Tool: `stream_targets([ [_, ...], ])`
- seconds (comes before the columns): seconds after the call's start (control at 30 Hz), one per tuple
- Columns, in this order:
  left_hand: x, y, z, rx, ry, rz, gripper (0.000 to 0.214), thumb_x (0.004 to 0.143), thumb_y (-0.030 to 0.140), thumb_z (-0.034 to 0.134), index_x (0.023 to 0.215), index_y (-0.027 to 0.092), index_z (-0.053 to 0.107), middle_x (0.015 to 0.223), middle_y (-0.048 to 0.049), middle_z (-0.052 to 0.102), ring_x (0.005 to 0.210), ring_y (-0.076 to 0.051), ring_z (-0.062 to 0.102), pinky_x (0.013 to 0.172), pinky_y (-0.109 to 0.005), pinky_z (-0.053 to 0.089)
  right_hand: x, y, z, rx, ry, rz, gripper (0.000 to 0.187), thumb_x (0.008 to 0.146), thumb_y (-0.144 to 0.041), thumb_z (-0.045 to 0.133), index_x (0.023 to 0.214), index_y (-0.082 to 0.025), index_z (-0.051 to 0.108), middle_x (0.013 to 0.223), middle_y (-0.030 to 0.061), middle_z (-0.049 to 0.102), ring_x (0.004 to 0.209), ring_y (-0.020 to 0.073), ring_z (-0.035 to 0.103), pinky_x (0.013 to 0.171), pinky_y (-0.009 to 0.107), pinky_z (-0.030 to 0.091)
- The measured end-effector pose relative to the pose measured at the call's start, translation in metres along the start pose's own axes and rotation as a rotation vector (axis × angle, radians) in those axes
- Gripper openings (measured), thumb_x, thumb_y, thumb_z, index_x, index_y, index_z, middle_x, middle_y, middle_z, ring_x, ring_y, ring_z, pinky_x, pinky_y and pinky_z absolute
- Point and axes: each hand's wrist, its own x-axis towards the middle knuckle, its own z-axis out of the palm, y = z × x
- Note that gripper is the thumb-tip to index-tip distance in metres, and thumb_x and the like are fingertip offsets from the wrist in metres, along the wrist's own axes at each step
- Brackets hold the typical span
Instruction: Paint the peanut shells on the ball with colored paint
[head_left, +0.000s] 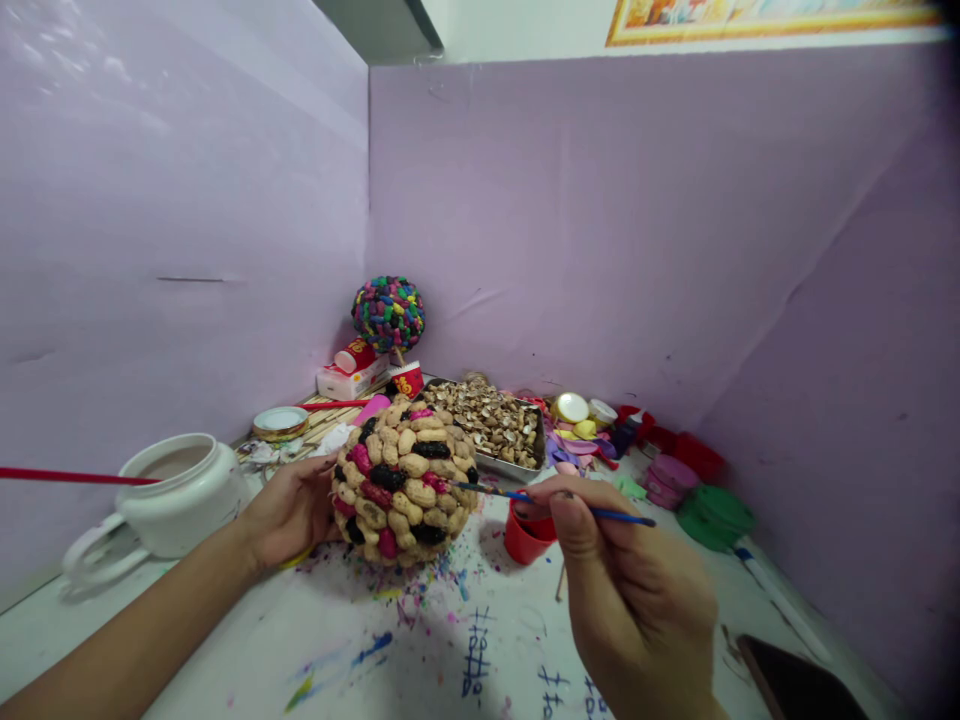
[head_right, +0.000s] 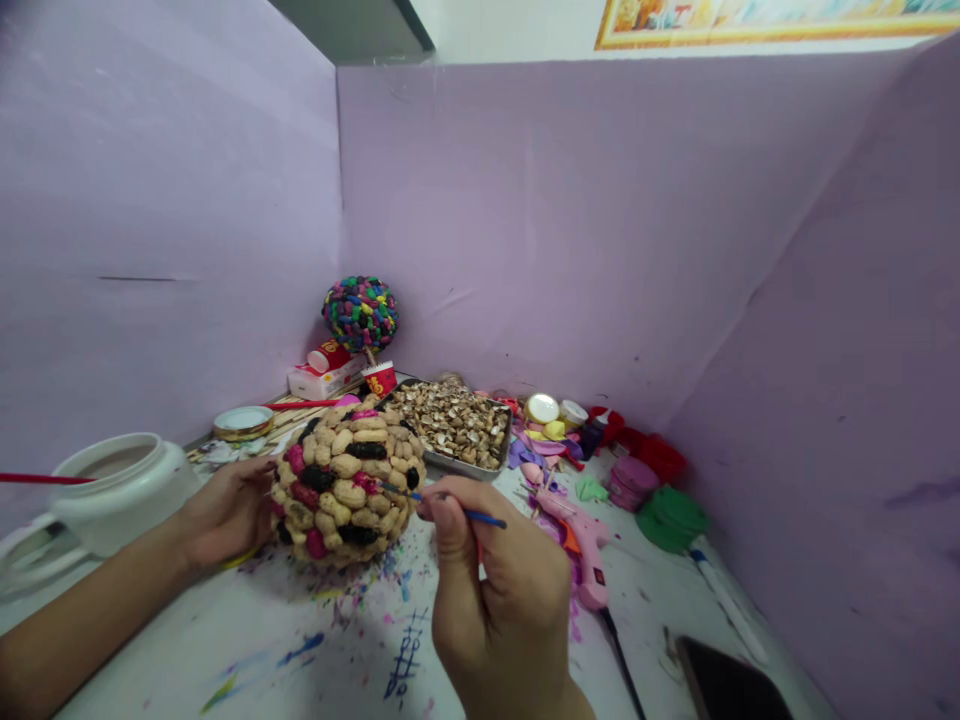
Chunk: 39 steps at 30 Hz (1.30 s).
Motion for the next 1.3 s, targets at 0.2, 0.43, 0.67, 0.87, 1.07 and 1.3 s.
stream_targets([
  [0.2, 0.0, -0.0002, -0.0015, -0.002, -0.022, 0.0, 0.052, 0.075, 0.022, 0.063, 0.127, 0.012, 0.06, 0.1, -0.014, 0.078, 0.096, -0.036, 0.073, 0.076, -0.045, 0.06, 0.0025, -0.0008, -0.0003, 0.019, 0.029, 0.006, 0.016, 0.092, -0.014, 0.053, 0.089, -0.019, 0.067, 0.078, -0.0004, 0.075, 0.07, 0.0099, 0.073, 0.065, 0.015, 0.056],
  [0.43, -0.0009, 0.0013, 0.0017, -0.006, -0.008, -0.019, 0.056, 0.074, 0.024, 0.063, 0.129, 0.012, 0.059, 0.102, -0.0144, 0.078, 0.097, -0.035, 0.072, 0.074, -0.043, 0.06, 0.0037, -0.0032, -0.001, 0.016, 0.003, 0.001, 0.017, 0.092, -0.013, 0.051, 0.085, -0.019, 0.065, 0.07, -0.0011, 0.072, 0.059, 0.0104, 0.07, 0.053, 0.017, 0.054],
  [0.67, -0.0002, 0.001, -0.0004, 0.012, 0.015, -0.006, 0.056, 0.075, 0.023, 0.062, 0.13, 0.015, 0.059, 0.097, -0.0124, 0.079, 0.091, -0.035, 0.074, 0.073, -0.044, 0.06, 0.0055, -0.0042, -0.0031, 0.021, 0.022, 0.014, 0.017, 0.092, -0.014, 0.052, 0.087, -0.02, 0.066, 0.074, 0.0012, 0.075, 0.064, 0.0134, 0.072, 0.057, 0.021, 0.056],
  [0.87, 0.0007, 0.0007, 0.0004, 0.012, 0.012, -0.002, 0.058, 0.074, 0.023, 0.062, 0.132, 0.014, 0.057, 0.097, -0.0132, 0.079, 0.089, -0.035, 0.074, 0.073, -0.044, 0.059, 0.0041, -0.0041, 0.0002, 0.037, -0.013, 0.01, 0.017, 0.092, -0.014, 0.051, 0.088, -0.018, 0.067, 0.075, 0.0008, 0.074, 0.065, 0.0119, 0.072, 0.061, 0.019, 0.057],
  [1.07, 0.0003, 0.0012, 0.001, -0.004, -0.003, -0.01, 0.054, 0.076, 0.022, 0.061, 0.128, 0.013, 0.059, 0.096, -0.0134, 0.079, 0.088, -0.034, 0.074, 0.073, -0.043, 0.06, 0.004, -0.0028, -0.0015, 0.034, 0.02, 0.017, 0.016, 0.092, -0.014, 0.052, 0.086, -0.02, 0.066, 0.075, 0.0006, 0.074, 0.066, 0.0121, 0.072, 0.055, 0.017, 0.054],
  [1.3, 0.001, 0.0001, -0.0006, 0.004, 0.023, 0.002, 0.054, 0.075, 0.021, 0.061, 0.128, 0.016, 0.06, 0.092, -0.0115, 0.079, 0.084, -0.033, 0.074, 0.07, -0.043, 0.059, 0.0053, -0.0041, 0.001, 0.068, -0.02, 0.01, 0.016, 0.092, -0.014, 0.051, 0.088, -0.019, 0.065, 0.072, -0.0003, 0.073, 0.059, 0.0101, 0.069, 0.057, 0.018, 0.055],
])
